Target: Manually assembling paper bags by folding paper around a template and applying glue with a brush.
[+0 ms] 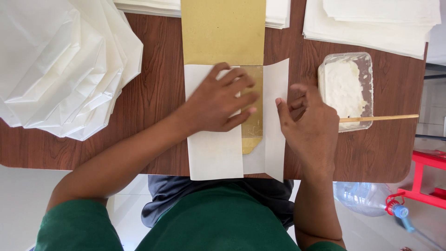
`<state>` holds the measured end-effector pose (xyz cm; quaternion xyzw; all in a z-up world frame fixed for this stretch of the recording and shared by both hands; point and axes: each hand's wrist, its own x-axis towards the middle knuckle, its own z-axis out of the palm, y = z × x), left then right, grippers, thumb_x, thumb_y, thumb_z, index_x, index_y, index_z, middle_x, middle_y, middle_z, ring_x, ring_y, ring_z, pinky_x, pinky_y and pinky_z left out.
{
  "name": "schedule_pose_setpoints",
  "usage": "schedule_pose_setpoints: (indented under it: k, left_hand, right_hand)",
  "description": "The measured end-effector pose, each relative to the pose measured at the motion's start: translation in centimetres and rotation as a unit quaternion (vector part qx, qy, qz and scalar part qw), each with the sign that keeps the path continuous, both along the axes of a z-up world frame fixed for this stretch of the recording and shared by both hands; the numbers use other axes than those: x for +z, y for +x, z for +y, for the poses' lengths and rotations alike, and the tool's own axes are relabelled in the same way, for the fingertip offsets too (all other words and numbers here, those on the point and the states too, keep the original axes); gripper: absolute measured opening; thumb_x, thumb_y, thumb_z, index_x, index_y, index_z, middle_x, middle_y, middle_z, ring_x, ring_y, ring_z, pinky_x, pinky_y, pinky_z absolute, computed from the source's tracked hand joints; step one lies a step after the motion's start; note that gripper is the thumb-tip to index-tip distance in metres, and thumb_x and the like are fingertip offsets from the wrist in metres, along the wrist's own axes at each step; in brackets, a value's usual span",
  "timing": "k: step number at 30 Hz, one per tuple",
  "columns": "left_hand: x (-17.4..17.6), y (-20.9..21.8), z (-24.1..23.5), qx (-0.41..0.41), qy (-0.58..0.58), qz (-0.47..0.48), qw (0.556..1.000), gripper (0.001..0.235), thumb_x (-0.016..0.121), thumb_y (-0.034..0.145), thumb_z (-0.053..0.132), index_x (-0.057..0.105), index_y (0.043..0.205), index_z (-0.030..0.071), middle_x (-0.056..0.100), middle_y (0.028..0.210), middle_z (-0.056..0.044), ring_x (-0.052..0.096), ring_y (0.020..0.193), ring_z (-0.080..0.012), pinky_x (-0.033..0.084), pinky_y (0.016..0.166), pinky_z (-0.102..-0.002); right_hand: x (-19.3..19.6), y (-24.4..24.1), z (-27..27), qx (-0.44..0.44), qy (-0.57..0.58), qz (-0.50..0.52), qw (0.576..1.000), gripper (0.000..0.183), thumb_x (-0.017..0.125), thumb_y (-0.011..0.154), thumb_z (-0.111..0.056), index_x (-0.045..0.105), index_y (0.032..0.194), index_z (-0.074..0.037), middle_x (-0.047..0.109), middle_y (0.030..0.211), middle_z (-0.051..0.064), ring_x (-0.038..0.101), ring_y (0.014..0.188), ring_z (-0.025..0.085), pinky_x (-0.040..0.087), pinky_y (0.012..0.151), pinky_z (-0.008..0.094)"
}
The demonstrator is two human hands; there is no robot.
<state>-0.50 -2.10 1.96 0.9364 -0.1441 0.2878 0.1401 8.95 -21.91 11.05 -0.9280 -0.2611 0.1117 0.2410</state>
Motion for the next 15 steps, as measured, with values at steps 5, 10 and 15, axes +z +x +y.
schedule_pose_setpoints:
  k: [5,10,15]
  left_hand:
    - [1.7,-1.4,5.0,-0.049,-0.018,0.144,0.988,0.031,0.079,0.082,0.035,0.075,0.105,0.014,0.066,0.106,-0.007,0.066,0.107,-0.0304,0.052,0.089,-0.049]
    - [1.9,-1.1,5.7,-0.043,-0.024,0.210,0.976,0.047,0.087,0.076,0.038,0.077,0.114,0.012,0.071,0.115,-0.011,0.064,0.119,-0.0330,0.050,0.101,-0.053]
    - [1.7,-1.0,5.5,-0.044,-0.015,0.165,0.985,0.044,0.088,0.079,0.041,0.077,0.109,0.010,0.069,0.115,-0.010,0.061,0.123,-0.0311,0.049,0.103,-0.052]
  right_hand:
    - [-0.8,-0.7,0.2,0.014,0.022,-0.008,1.000,0.014,0.075,0.100,-0.020,0.072,0.097,-0.006,0.072,0.070,0.009,0.066,0.048,0.023,0.044,0.037,0.027]
    - [-1.6,-1.4,1.0,0.082,0.110,-0.043,0.990,0.011,0.076,0.097,-0.009,0.072,0.089,-0.003,0.069,0.072,0.013,0.067,0.055,0.027,0.048,0.041,0.031]
    - [-3.9,-1.8,1.9,0.136,0.187,-0.090,0.969,0.010,0.075,0.095,-0.006,0.069,0.087,-0.006,0.062,0.086,0.007,0.063,0.061,0.022,0.054,0.052,0.031]
